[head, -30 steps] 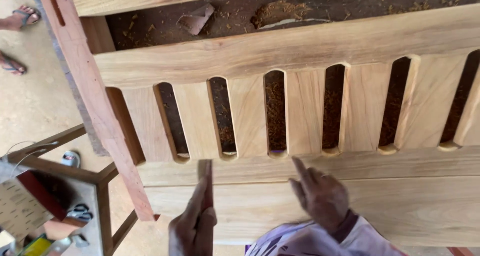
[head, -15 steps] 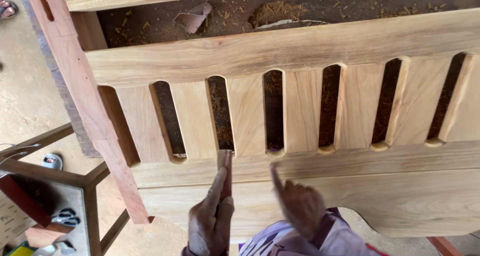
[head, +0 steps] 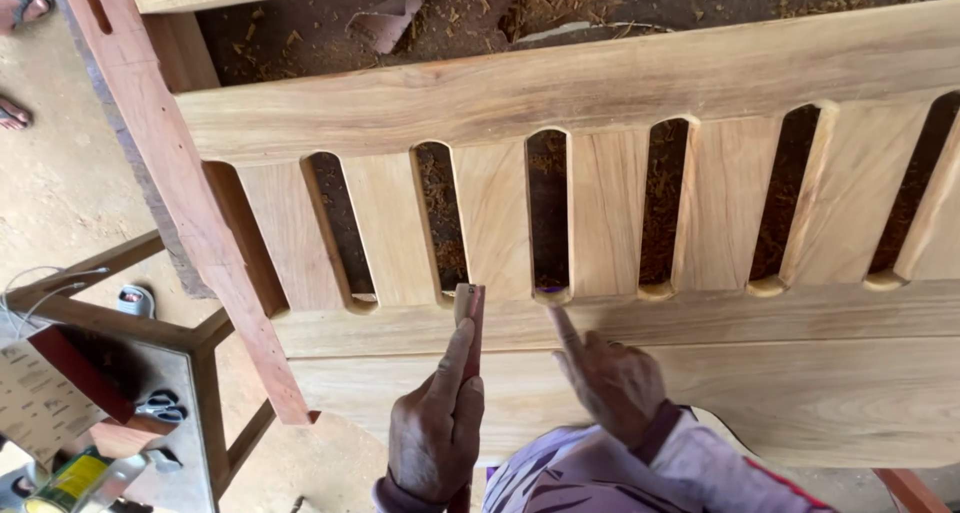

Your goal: Smoothing the interior edges of decorative slots on a wooden furniture piece using a hand file.

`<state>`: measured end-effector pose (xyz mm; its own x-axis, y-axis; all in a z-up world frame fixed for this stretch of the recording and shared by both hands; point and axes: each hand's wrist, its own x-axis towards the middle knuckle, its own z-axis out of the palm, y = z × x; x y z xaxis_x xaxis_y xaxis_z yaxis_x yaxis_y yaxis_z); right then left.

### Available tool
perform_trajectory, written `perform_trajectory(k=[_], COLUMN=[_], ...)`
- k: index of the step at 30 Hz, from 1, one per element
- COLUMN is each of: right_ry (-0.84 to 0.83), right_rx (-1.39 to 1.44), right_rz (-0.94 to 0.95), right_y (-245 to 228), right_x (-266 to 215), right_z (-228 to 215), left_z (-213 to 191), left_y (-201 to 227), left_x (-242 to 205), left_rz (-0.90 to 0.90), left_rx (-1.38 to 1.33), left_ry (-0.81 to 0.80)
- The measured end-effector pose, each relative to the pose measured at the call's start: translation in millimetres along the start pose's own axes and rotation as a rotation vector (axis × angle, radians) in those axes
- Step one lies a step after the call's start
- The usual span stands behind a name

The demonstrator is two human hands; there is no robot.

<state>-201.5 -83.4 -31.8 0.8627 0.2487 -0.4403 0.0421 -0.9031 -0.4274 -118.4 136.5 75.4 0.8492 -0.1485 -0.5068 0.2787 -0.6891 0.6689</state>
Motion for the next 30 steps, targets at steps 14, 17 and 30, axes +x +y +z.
perform_trajectory(k=[14,17,30], right_ry=[0.524,0.608,0.629], right_rx=[-0.039,-0.051,-0.097], right_rz=[0.045,0.026,-0.016], right_y=[109.0,125.5,133.2], right_x=[10.2,18.2,22.4], right_z=[-41.4,-50.8,-47.8], left_z=[75.3,94.3,106.7], left_y=[-3.2,-22.8,-29.1], left_x=[9.0,18.1,12.6], left_rz=[-0.072,0.134,0.428], left_rx=[0.321,0.454,0.566], left_ry=[-0.396,-0.290,0.037])
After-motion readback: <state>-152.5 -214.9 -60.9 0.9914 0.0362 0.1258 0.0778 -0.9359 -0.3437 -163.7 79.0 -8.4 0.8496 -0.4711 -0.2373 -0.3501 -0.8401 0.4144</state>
